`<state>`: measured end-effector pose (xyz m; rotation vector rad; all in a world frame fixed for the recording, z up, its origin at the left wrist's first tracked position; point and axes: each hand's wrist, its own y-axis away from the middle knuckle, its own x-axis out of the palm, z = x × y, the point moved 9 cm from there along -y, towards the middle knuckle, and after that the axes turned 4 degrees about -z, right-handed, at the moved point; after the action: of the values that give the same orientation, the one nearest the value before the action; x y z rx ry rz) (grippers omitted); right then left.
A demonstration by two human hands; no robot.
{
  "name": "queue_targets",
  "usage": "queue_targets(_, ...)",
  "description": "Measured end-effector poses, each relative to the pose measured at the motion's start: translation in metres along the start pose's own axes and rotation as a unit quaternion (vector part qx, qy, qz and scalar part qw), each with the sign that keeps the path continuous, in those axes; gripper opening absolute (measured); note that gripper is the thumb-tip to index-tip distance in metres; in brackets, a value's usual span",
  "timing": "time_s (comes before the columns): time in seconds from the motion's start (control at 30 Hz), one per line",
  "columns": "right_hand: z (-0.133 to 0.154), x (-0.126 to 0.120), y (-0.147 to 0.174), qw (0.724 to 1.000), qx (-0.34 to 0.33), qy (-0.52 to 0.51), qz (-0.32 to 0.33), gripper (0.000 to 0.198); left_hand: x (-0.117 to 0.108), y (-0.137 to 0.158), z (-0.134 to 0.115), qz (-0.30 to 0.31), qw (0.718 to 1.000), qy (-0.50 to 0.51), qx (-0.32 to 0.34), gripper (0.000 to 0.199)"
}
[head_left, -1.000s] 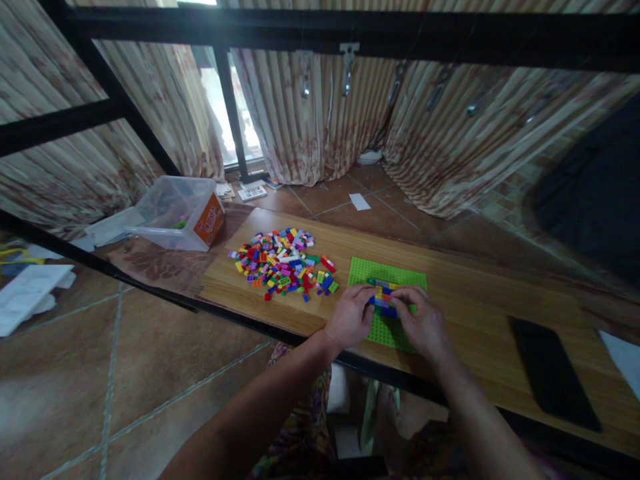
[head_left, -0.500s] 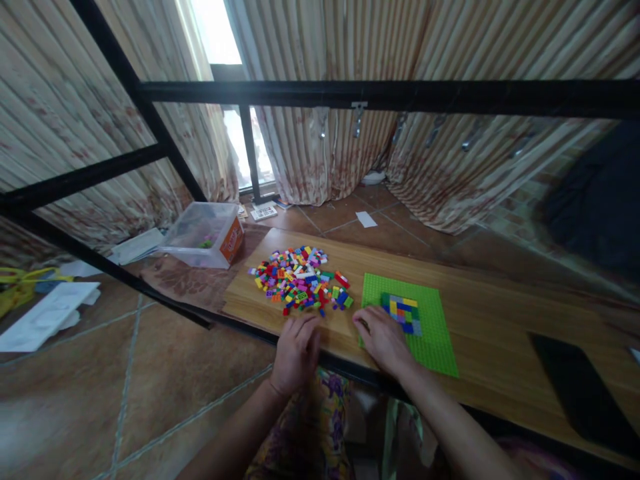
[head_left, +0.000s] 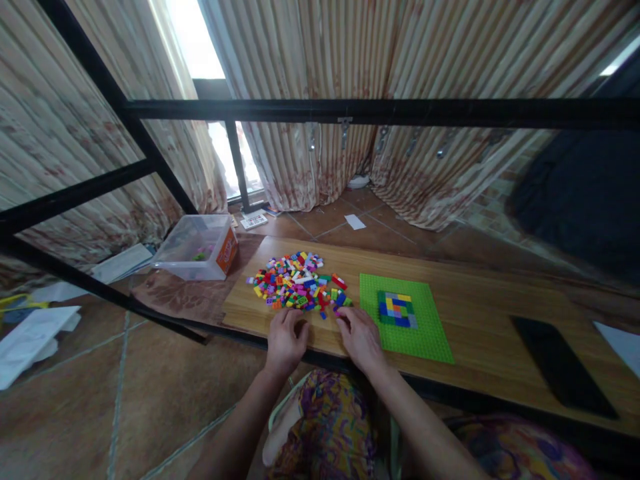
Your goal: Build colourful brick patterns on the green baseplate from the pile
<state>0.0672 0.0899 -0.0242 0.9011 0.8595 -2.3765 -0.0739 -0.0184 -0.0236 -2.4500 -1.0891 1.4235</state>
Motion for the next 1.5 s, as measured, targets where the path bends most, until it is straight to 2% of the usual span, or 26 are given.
queue_targets(0.17, 0.017, -0.002, 0.019, 1.000, -0.005, -0.005, -0.001, 0.017, 0.001, 0.001, 0.001, 0.011, 0.999, 0.046, 0.005, 0.017)
queue_targets(0.37, 0.045, 0.022, 0.022, 0.997, -0.053, 0.004, 0.063, 0.015, 0.002, 0.003, 0.002, 0.033, 0.997, 0.069, 0.021, 0.016)
queue_targets(0.63, 0.038, 0.037, -0.006, 0.998, -0.055, -0.001, 0.043, 0.017, 0.002, 0.007, 0.000, 0.040, 0.996, 0.067, 0.030, 0.017)
queue_targets(0.83, 0.032, 0.035, -0.031, 0.999, -0.037, -0.005, 0.005, 0.022, 0.003, 0.006, -0.003, 0.052, 0.996, 0.073, 0.027, 0.015)
queue_targets(1.03, 0.032, 0.046, -0.064, 0.996, -0.032, 0.069, 0.041, 0.019, 0.005, 0.005, -0.004, 0.048, 0.996, 0.066, 0.027, 0.015)
queue_targets(1.23, 0.033, 0.055, -0.071, 0.994, -0.016, 0.103, 0.043, 0.013, 0.004, 0.004, -0.004, 0.042, 0.997, 0.054, 0.038, 0.014)
queue_targets(1.33, 0.034, 0.047, -0.067, 0.998, 0.003, 0.062, 0.025, 0.015, 0.003, 0.004, -0.005, 0.042, 0.997, 0.051, 0.043, 0.014)
queue_targets(1.5, 0.029, 0.019, -0.046, 0.993, 0.060, -0.100, -0.032, 0.012, 0.001, 0.000, -0.002, 0.037, 0.996, 0.071, 0.039, 0.014)
